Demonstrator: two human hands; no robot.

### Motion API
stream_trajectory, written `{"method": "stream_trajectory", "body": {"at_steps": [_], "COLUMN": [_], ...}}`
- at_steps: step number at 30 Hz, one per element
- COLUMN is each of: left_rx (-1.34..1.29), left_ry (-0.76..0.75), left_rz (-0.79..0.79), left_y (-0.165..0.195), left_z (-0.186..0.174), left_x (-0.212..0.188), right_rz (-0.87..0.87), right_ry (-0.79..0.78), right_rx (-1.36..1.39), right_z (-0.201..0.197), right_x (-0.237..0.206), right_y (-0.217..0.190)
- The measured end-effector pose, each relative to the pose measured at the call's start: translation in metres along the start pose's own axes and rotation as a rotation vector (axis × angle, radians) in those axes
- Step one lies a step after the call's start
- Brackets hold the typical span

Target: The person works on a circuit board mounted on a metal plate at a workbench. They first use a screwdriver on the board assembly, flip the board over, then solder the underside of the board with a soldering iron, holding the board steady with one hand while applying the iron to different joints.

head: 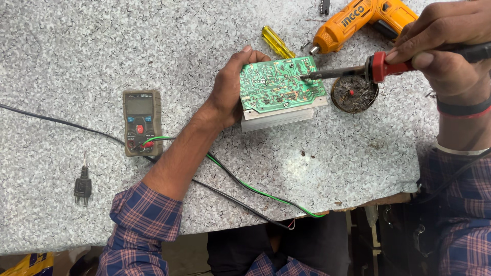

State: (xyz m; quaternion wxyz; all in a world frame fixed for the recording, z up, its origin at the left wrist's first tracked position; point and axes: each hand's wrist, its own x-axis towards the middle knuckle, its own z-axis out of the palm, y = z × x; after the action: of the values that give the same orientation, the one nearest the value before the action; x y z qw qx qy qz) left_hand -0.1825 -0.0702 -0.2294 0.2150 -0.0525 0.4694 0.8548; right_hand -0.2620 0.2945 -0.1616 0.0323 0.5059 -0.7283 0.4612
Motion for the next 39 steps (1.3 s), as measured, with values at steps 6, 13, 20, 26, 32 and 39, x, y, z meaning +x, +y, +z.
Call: {"method": "stream_trajectory", "body": {"at_steps": [6, 13, 20, 26, 32, 39], "left_rx": [0.001, -0.077, -0.129, -0.114, -0.115, -0.106], "left_ry": [-0.033, -0.018, 0.009, -0.071, -0.095, -0.119], "left_rz": [0.033, -0.011, -0.057, -0.012, 0.02, 0.053], "left_y": [-0.002, 0.001, 0.009, 0.011, 0.008, 0.006], "left_z": [-0.002, -0.001, 0.001, 0.003, 0.004, 0.003], "left_x": [0.0, 0.0, -0.002, -0.004, -0.004, -0.003], "right_rz": [0.074, 0.069, 0.037, 0.002, 0.054, 0.058], "right_ry": [0.048, 0.028, 0.008, -0.005, 0.015, 0.041], "right_rx": [0.027, -0.05, -0.139, -0.131, -0.085, -0.046], "right_z": [0.003, 0.005, 0.006, 0.004, -0.002, 0.001], "right_x": [0.002, 0.005, 0.006, 0.007, -0.003, -0.006], "right_y": [-0.007, -0.014, -0.012, -0.012, -0.009, -0.009]}}
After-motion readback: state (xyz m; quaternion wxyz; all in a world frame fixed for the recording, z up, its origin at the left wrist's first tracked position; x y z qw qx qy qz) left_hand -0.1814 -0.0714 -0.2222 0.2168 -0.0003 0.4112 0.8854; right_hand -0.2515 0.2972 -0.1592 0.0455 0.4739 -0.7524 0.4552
